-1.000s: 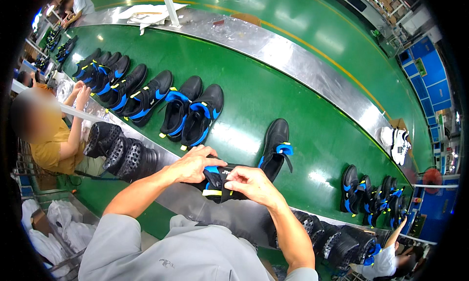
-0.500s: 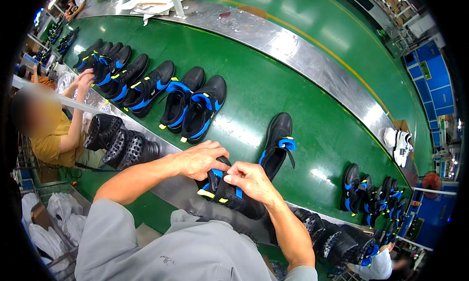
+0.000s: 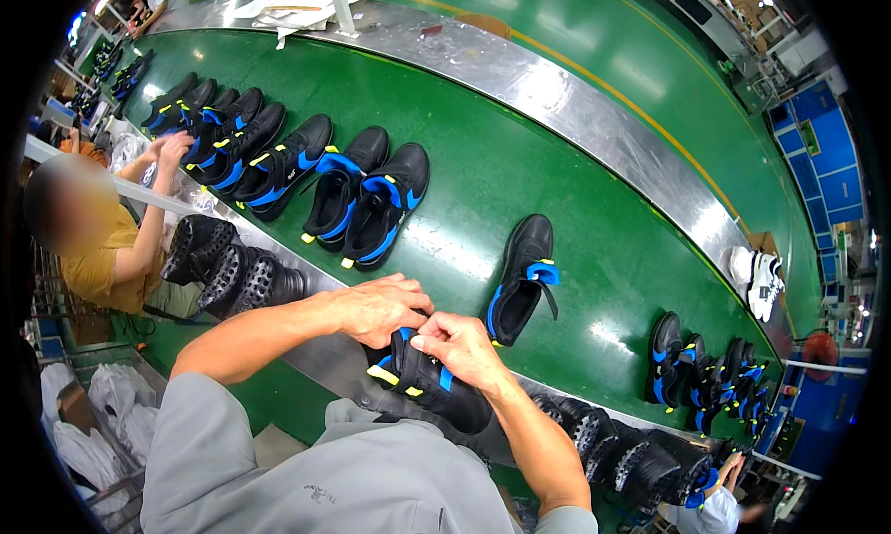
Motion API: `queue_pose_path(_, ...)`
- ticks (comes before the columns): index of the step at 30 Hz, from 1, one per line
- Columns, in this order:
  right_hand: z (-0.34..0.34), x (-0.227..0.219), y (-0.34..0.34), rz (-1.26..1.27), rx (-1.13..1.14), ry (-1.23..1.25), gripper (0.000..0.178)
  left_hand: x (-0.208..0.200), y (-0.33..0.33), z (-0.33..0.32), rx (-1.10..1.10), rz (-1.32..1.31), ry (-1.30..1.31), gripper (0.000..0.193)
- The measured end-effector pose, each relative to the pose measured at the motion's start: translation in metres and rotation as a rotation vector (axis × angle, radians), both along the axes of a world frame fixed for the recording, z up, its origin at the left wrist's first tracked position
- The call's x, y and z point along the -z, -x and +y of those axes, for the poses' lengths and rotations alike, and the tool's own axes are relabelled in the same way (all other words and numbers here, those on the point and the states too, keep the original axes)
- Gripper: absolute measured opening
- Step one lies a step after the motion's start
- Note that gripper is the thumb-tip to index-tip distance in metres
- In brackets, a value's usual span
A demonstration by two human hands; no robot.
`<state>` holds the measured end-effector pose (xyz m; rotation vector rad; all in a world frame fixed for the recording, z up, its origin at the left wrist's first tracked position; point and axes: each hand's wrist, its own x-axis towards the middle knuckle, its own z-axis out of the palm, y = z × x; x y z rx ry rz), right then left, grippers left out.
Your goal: The person inserts black shoe soles into black and blue sneakers on a green conveyor belt. They then pull and adjust the blue laces on each shoe to secure the soles in place. The process is repeated for multiple pairs of shoes along the line.
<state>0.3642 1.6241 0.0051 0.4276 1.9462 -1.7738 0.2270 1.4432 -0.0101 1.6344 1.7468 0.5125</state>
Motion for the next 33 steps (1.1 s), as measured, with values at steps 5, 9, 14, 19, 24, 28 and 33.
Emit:
queue_pose_path(5, -0.007, 0.009, -0.002, -0.011, 0.030, 0.007, 0.015, -0.005, 0.002, 0.003, 0.019, 0.010, 0.078, 0.050)
queue_pose_path(9, -0.004, 0.001, 0.007, 0.012, -0.037, -0.271, 0.024, -0.006, 0.000, -0.008, -0.102, -0.013, 0.136, 0.060)
queue_pose_path(14, 0.073, 0.019, -0.031, 0.275, 0.399, -0.759, 0.024, -0.007, 0.010, -0.046, -0.685, -0.303, 0.292, 0.066)
queue_pose_path(19, 0.117, 0.024, -0.027, 0.240, 0.305, -0.971, 0.058, 0.065, 0.003, -0.020, -1.054, -0.512, 0.207, 0.071)
queue_pose_path(24, 0.139, 0.037, 0.009, 0.313, 0.182, -0.802, 0.073, 0.028, -0.004, 0.081, -0.978, 0.555, -0.060, 0.076)
queue_pose_path(28, 0.148, 0.065, 0.033, 0.324, 0.096, -0.676, 0.060, 0.035, -0.050, 0.149, -0.853, 0.133, -0.011, 0.067)
queue_pose_path(33, 0.156, 0.076, 0.024, 0.435, -0.088, -0.855, 0.039, 0.117, -0.056, 0.150, -1.073, -0.213, -0.144, 0.045)
